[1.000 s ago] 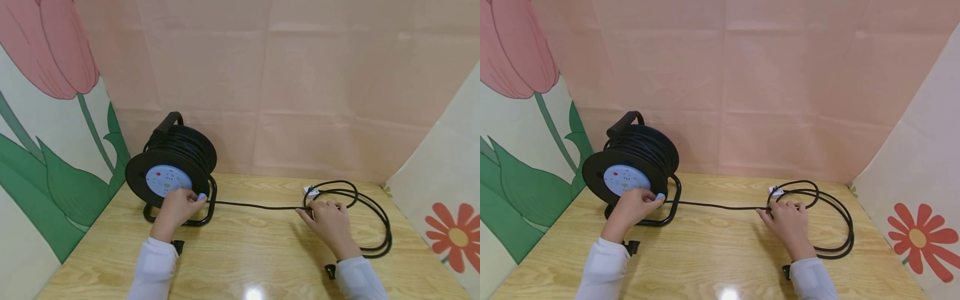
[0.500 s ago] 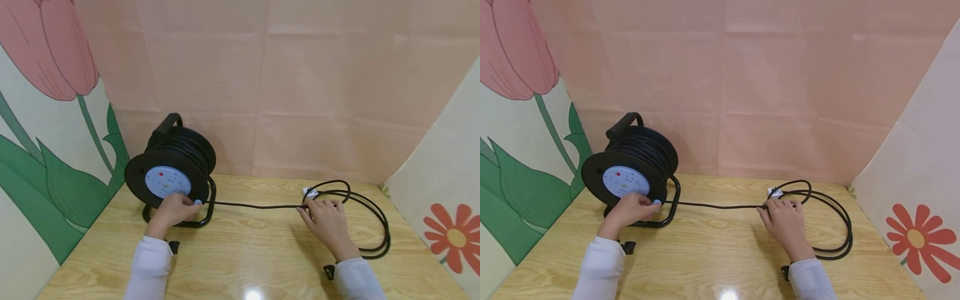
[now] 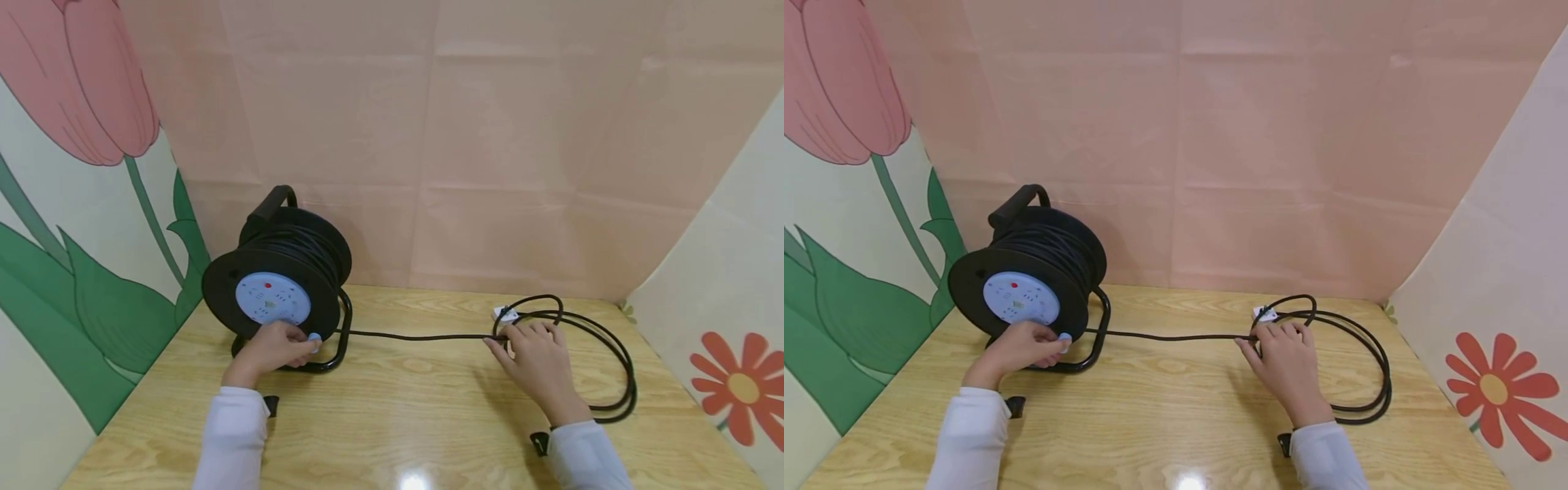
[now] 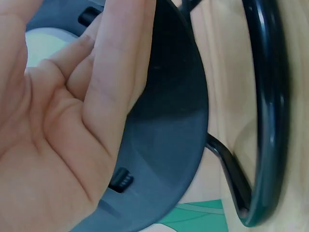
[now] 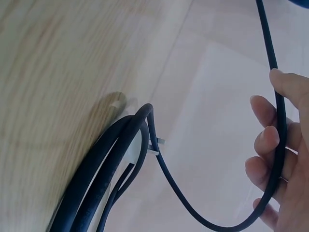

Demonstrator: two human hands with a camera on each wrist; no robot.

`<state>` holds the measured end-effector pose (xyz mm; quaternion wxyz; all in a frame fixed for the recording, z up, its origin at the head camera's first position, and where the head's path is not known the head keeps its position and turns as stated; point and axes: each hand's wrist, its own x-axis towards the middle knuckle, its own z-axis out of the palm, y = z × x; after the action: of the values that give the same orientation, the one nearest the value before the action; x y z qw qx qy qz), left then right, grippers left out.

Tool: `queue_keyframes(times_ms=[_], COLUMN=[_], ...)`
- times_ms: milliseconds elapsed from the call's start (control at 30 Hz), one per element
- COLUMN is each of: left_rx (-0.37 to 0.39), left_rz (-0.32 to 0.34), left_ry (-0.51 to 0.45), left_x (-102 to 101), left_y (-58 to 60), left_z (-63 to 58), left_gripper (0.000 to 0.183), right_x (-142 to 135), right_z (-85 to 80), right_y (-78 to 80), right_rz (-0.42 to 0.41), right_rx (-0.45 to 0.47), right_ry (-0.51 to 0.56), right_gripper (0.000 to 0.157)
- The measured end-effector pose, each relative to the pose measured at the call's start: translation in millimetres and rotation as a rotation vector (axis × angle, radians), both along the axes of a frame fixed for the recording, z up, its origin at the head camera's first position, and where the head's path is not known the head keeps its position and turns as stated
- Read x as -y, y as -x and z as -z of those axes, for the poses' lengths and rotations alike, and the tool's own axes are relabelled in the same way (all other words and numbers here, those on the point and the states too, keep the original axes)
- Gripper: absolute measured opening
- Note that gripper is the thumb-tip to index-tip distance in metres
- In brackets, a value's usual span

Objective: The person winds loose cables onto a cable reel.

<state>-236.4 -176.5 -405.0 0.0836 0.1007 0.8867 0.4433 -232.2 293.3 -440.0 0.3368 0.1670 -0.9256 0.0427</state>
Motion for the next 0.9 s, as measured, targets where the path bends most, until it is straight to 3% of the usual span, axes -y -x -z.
queue_keyframes(times_ms=[333, 567, 767, 900], left_rx=[0.015, 0.097, 0.119, 0.121], left_rz=[0.057, 0.081, 0.075, 0.071], left_ry=[-0.005, -0.036, -0.061, -0.065], left_x=[12, 17, 22, 26], left_y=[8.5, 10.0, 9.9, 10.2], left_z=[14.6, 21.7, 24.2, 26.5], left_gripper=[0.038, 0.043, 0.044, 0.042], right_x=[0, -3, -2, -1], right_z=[0.3, -1.2, -1.4, -2.3], right_y=[0.3, 0.5, 4.1, 3.5], right_rz=[0.001, -0.022, -0.143, -0.162], right_rx=[0.0, -0.008, -0.154, -0.186], right_ry=[-0.001, 0.033, 0.026, 0.047], right_gripper=[0.029, 0.028, 0.05, 0.06])
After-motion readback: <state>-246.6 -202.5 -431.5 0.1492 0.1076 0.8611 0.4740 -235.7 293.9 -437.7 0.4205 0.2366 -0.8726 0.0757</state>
